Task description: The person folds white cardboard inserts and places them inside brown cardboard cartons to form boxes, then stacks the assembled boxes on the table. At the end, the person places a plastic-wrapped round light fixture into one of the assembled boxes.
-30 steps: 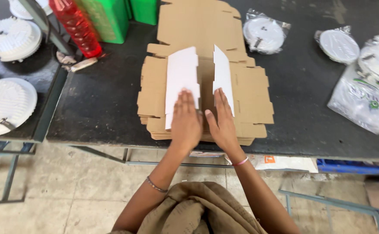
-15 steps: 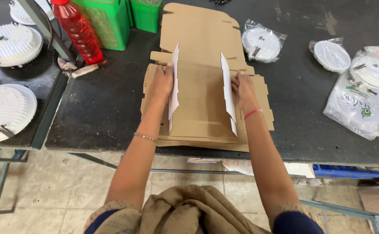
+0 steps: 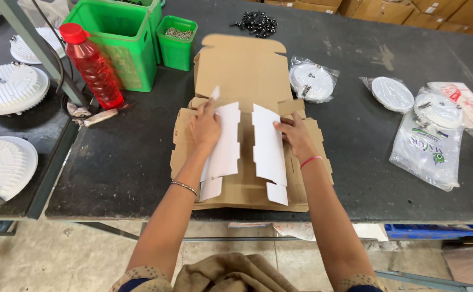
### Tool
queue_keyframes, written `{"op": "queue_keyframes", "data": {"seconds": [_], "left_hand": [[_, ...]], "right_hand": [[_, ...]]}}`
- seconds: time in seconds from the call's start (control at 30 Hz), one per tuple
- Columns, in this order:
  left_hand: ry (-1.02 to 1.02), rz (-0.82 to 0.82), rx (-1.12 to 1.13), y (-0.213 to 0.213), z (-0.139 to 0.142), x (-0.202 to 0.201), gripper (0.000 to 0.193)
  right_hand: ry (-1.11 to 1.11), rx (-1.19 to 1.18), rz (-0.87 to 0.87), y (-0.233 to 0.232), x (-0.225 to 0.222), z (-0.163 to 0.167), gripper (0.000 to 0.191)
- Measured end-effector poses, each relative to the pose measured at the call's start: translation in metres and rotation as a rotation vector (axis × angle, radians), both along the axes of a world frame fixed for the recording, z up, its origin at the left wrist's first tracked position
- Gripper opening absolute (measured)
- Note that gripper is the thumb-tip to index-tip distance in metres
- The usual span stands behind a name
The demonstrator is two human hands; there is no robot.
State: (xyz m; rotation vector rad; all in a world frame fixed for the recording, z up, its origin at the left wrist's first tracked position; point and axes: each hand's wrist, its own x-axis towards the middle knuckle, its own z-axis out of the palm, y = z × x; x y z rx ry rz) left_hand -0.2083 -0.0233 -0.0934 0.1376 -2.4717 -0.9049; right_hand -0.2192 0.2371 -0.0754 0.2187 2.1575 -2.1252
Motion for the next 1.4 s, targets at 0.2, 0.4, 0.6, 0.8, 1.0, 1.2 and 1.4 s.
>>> {"op": "queue_keyframes", "data": {"seconds": [0.2, 0.4, 0.6, 0.8, 1.0, 1.2, 1.4], "left_hand": [[0.044, -0.161, -0.399, 0.002, 0.007, 0.013, 0.045], [-0.038, -0.181, -0.325, 0.013, 0.036, 0.003, 0.026], [-0.244, -0.195, 0.419, -0.024, 0.044, -0.044, 0.040], [-0.226, -0.604, 1.004, -0.056, 0.045, -0.041, 0.047], [-0.146, -0.297, 1.260, -0.068, 0.046, -0.009, 0.060], [0.500, 0.060, 0.916, -0.077, 0.007, 0.147, 0.042], [0.447, -0.366, 0.238, -0.016, -0.007, 0.265, 0.037]], "right_hand": [[0.539, 1.186, 0.067, -0.023, -0.007, -0.024, 0.049], [0.783, 1.101, 0.139, -0.041, -0.001, 0.002, 0.033], [0.249, 0.584, 0.038, -0.037, -0.017, 0.041, 0.057], [0.066, -0.600, 0.184, -0.008, -0.025, 0.044, 0.064], [-0.036, 0.116, -0.061, 0.015, -0.003, 0.035, 0.063], [0.549, -0.061, -0.322, 0.073, 0.127, 0.000, 0.059], [0.863, 0.284, -0.111, 0.014, 0.251, -0.040, 0.034]]}}
